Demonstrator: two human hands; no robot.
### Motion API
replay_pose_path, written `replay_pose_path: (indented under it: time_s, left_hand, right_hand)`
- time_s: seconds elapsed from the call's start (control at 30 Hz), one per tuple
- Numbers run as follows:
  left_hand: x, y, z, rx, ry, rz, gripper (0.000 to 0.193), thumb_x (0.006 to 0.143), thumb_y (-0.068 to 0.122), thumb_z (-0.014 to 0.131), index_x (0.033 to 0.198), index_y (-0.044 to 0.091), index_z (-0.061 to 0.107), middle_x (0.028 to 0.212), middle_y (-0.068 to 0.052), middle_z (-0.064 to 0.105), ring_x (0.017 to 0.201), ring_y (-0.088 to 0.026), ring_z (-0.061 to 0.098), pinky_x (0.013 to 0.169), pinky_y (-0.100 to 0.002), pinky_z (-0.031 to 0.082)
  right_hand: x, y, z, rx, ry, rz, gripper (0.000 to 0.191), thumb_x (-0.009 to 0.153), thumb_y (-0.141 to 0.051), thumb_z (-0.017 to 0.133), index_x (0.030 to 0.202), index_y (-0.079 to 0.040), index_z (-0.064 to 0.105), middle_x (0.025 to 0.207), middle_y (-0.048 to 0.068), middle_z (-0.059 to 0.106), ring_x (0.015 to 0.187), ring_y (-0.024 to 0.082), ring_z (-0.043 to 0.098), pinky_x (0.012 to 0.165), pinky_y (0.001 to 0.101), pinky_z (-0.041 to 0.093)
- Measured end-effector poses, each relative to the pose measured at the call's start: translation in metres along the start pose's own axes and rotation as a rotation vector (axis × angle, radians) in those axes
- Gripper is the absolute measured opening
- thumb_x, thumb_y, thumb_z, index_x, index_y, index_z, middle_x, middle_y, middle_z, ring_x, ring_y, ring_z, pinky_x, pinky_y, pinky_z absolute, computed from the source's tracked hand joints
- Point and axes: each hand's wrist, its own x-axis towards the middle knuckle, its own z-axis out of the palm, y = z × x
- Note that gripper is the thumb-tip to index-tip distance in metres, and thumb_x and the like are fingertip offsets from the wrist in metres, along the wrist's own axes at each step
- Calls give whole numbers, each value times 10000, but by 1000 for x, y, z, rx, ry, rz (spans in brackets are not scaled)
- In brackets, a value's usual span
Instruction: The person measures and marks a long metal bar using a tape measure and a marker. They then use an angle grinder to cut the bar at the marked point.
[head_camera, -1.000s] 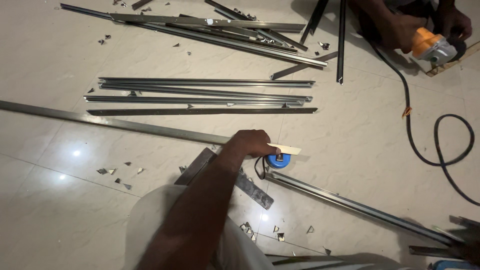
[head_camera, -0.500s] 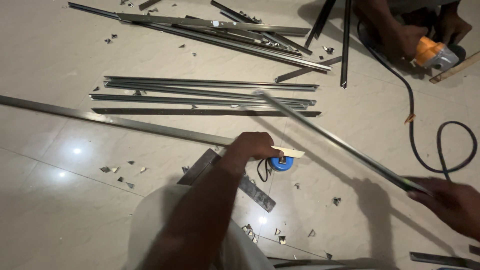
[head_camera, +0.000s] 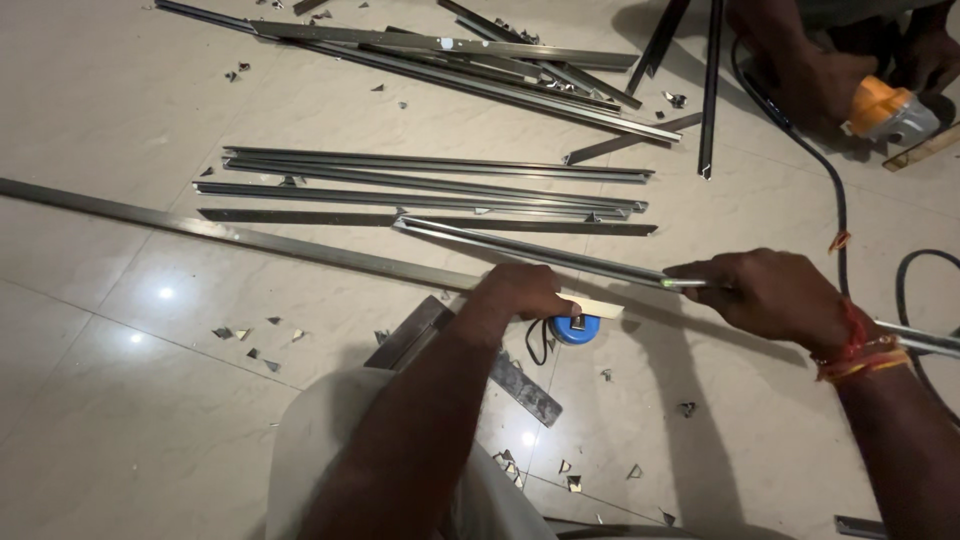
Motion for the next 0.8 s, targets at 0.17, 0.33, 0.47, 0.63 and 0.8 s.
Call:
replay_pose_path:
  time_s: [0.17,0.33,0.47,0.63,0.8]
  left_hand:
    - [0,0,0,-52,-11,-19,588,815,693,634,744,125,770,641,-32,710,642,-198,715,634,-371,544]
    - [-4,1,-2,-70,-23,-23,582,820,681,650,729,115,752,621,-29,695,623,-195,710,617,-360,536]
    - [-4,1,0,-37,0,-12,575,824,680,639,714,126,746,611,-30,682,617,-199,697,612,-374,524]
    - [-1,2,1,0,28,1,579,828,683,645,711,126,748,608,-33,675,629,-205,683,630,-384,507]
    - [-4,2,1,-49,11,7,581,827,677,640,699,121,746,600,-33,673,604,-199,688,612,-384,520]
  right_hand:
    - [5,-3,-3,-27,27,58,337,924,-410,655,1256,-405,713,821,-5,804,717,184,738,668,362,571]
    - [7,3,7,4,158,5,285,923,-348,679,1195,-311,760,795,20,784,693,190,724,630,369,564]
    - [3,14,12,2,242,-79,247,875,-325,723,1096,-241,794,799,18,777,676,197,719,624,370,556]
    - [-2,15,12,-47,152,-45,263,880,-362,723,1115,-257,779,805,-14,786,656,167,732,589,352,567]
    - [-2,6,5,-139,141,39,283,929,-402,687,1184,-307,765,803,-6,782,654,178,728,577,350,560]
